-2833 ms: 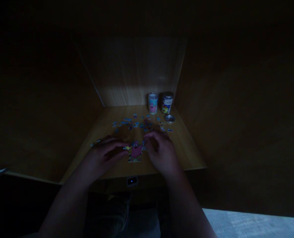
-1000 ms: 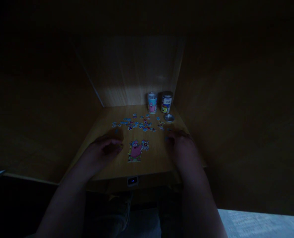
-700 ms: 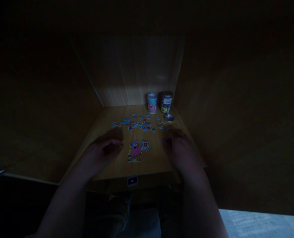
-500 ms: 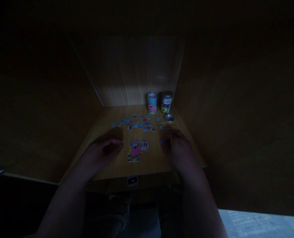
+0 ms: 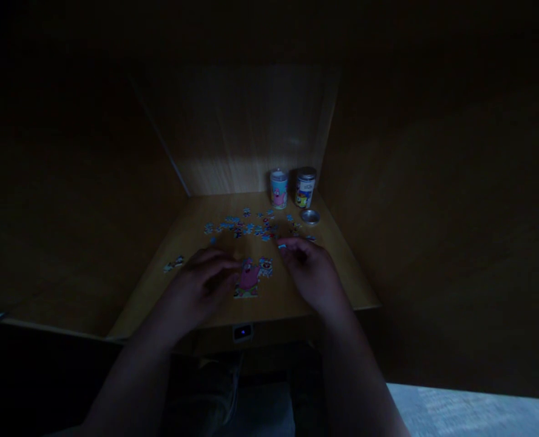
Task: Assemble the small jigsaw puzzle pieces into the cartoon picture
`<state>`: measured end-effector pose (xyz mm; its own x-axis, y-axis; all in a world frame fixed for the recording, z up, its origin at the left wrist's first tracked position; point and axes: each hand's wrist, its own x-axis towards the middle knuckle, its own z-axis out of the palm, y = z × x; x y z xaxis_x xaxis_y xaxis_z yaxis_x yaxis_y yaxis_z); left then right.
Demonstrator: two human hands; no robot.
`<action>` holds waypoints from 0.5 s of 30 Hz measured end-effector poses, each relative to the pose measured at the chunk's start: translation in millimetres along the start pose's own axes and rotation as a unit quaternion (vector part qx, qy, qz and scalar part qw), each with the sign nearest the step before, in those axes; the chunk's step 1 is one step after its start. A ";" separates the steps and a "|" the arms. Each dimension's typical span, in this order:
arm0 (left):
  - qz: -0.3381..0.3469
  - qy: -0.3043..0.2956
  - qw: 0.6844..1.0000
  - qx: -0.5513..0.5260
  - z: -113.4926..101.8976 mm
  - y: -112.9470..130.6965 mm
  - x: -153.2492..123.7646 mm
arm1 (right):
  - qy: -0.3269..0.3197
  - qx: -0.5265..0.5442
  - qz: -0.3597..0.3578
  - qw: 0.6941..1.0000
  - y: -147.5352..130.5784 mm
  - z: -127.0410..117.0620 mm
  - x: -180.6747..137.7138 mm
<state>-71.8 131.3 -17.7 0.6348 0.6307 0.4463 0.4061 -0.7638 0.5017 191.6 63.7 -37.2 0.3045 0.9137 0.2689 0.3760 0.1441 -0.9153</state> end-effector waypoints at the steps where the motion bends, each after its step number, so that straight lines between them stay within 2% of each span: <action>1: 0.017 -0.001 1.000 -0.005 5.3 6.7 1.2 | 0.003 0.016 0.009 1.000 0.2 1.9 1.0; 3: 0.043 -0.029 0.999 0.011 14.6 17.6 3.2 | 0.007 0.023 0.022 0.999 1.2 3.9 2.8; 6: 0.045 -0.040 0.997 0.051 21.5 24.6 4.2 | 0.001 0.015 0.022 1.000 2.7 4.3 4.1; 15: 0.055 -0.093 0.992 0.059 20.3 24.7 3.3 | -0.005 -0.026 0.017 1.000 1.5 10.5 4.7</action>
<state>-46.3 111.7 -18.9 0.7858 0.5144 0.3434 0.3946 -0.8445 0.3622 184.4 72.3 -40.4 0.3084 0.9219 0.2347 0.4106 0.0935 -0.9070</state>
